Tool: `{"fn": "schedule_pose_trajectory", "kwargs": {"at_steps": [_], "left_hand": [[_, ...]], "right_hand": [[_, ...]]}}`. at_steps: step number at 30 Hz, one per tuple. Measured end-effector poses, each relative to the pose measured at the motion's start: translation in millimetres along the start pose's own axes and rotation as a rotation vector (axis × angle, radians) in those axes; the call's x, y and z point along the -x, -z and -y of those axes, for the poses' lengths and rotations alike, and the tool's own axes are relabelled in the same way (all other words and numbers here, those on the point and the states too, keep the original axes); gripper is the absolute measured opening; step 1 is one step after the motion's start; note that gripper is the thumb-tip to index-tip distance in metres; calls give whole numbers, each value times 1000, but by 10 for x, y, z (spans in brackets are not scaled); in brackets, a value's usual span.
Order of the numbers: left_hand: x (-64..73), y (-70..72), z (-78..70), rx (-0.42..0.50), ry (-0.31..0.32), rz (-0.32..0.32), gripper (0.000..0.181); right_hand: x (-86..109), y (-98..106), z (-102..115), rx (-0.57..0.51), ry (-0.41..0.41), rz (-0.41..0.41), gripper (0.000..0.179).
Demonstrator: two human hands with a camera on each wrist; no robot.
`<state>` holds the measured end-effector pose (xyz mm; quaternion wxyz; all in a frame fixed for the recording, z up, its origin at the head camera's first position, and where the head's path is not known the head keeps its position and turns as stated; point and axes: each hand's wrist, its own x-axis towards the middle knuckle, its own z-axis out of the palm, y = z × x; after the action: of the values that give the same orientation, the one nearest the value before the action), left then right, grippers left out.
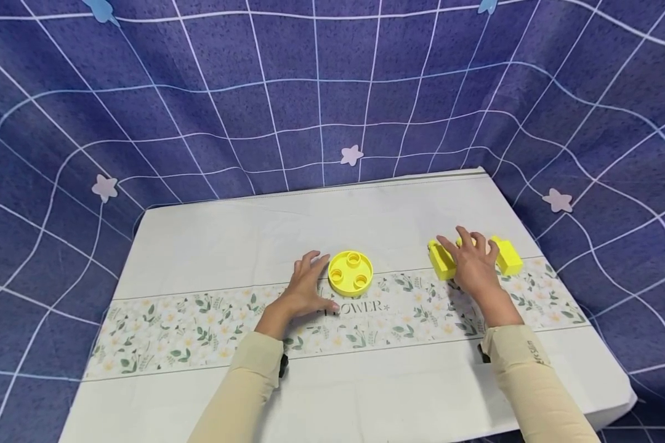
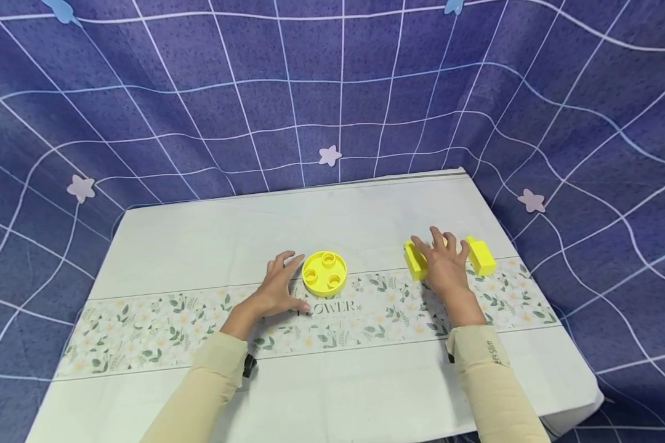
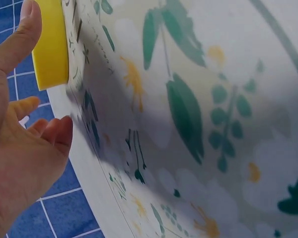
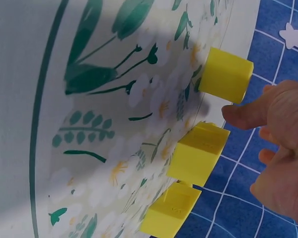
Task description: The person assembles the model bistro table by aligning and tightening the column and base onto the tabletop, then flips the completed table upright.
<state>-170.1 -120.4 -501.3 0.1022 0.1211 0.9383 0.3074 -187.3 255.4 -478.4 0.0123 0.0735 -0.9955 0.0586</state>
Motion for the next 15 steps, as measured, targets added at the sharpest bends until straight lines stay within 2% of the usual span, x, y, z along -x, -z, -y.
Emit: {"fn": "schedule_pose_trajectory", "kwargs": {"at_steps": [6, 15], "left_hand": [[-27, 0, -65, 88, 9, 27, 119], [-82, -49, -75, 125, -25, 50, 121]], "right_hand": [[-4, -52, -10, 9, 6, 8, 81], [20, -97, 53, -10, 81, -28, 75]]}}
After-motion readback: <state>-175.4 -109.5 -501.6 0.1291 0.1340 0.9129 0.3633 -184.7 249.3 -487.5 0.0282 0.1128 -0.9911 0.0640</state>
